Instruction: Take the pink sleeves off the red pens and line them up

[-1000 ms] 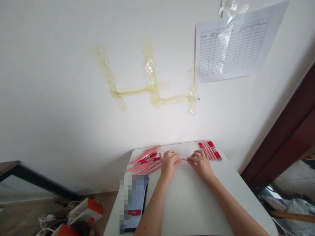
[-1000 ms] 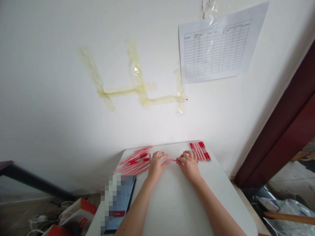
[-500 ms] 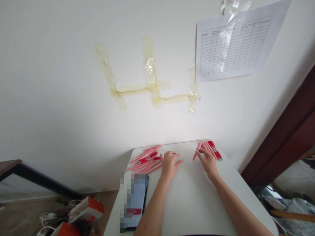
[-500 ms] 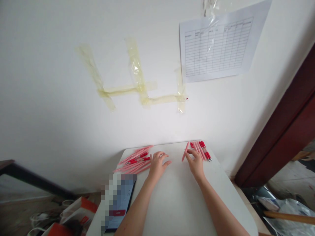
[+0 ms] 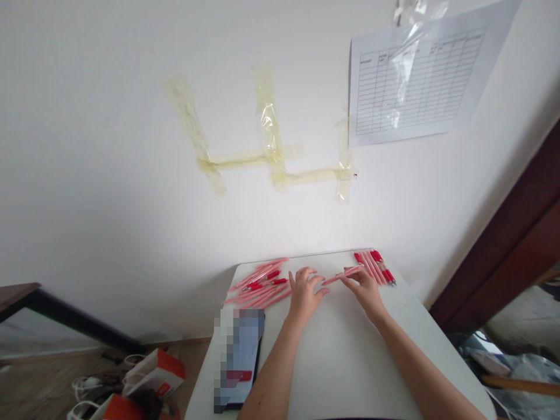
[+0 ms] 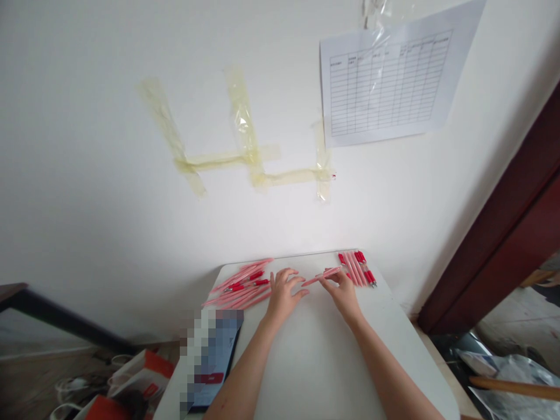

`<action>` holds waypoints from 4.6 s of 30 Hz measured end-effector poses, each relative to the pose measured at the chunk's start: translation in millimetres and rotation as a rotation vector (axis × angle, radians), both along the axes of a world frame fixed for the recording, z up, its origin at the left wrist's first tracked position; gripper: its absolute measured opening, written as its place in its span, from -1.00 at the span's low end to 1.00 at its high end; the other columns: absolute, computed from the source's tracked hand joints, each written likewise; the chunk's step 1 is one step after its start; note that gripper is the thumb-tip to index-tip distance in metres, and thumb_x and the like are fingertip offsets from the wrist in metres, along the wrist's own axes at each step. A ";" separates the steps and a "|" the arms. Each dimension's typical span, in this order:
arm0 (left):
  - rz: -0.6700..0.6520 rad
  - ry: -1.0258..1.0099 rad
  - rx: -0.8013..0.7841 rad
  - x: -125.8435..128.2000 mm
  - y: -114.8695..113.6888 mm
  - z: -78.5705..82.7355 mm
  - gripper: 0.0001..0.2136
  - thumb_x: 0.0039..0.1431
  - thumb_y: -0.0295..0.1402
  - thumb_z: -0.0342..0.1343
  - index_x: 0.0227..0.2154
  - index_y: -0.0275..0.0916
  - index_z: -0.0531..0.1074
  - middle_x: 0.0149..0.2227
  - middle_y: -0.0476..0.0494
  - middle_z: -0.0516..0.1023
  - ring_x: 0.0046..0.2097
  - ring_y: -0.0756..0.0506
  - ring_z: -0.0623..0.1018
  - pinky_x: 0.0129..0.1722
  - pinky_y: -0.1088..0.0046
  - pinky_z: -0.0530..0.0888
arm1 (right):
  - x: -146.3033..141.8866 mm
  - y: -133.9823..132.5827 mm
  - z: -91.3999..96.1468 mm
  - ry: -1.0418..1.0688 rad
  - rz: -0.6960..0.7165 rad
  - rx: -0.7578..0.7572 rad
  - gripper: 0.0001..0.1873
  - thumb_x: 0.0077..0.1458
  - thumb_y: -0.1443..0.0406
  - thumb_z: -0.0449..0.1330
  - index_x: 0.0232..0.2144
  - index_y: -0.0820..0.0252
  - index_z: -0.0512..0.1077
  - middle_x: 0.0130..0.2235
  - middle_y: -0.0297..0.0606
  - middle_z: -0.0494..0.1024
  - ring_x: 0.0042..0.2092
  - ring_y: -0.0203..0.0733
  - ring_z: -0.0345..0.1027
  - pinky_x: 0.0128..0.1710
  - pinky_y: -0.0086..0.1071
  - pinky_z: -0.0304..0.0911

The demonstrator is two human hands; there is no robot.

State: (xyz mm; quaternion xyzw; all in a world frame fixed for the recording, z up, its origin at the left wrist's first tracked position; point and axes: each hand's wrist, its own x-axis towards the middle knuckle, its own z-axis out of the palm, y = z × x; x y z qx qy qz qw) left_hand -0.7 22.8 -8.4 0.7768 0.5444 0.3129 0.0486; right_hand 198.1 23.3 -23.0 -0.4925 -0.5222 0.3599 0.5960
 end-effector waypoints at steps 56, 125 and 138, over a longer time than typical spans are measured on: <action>0.059 0.079 0.163 -12.9 4.5 7.4 -0.82 0.18 -0.48 0.19 -0.43 -0.05 0.60 -0.05 -0.04 0.57 0.18 -0.31 0.35 0.26 -0.43 0.01 | 21.1 10.7 -15.1 -0.775 -0.127 0.458 -0.77 0.29 0.20 0.15 -0.22 0.02 0.63 -0.33 -0.21 0.60 0.01 0.07 0.32 -0.03 -0.05 0.35; 0.139 -0.102 0.222 -19.7 10.6 5.4 -0.96 0.11 -0.32 0.32 -0.36 -0.04 0.65 0.01 -0.13 0.48 0.13 -0.22 0.39 0.20 -0.05 0.22 | 22.4 8.9 -16.3 -0.780 -0.165 0.339 -0.59 0.16 -0.10 0.20 -0.14 0.03 0.47 -0.08 -0.13 0.51 0.06 0.12 0.29 0.01 0.00 0.27; 0.153 -0.090 0.205 -19.3 10.6 4.9 -0.94 0.11 -0.34 0.32 -0.34 -0.03 0.65 0.02 -0.12 0.48 0.13 -0.23 0.39 0.21 -0.07 0.23 | 23.9 12.7 -18.3 -0.798 -0.173 0.391 -0.70 0.28 0.04 0.10 -0.26 0.04 0.52 -0.12 -0.14 0.53 0.03 0.08 0.30 0.01 0.00 0.28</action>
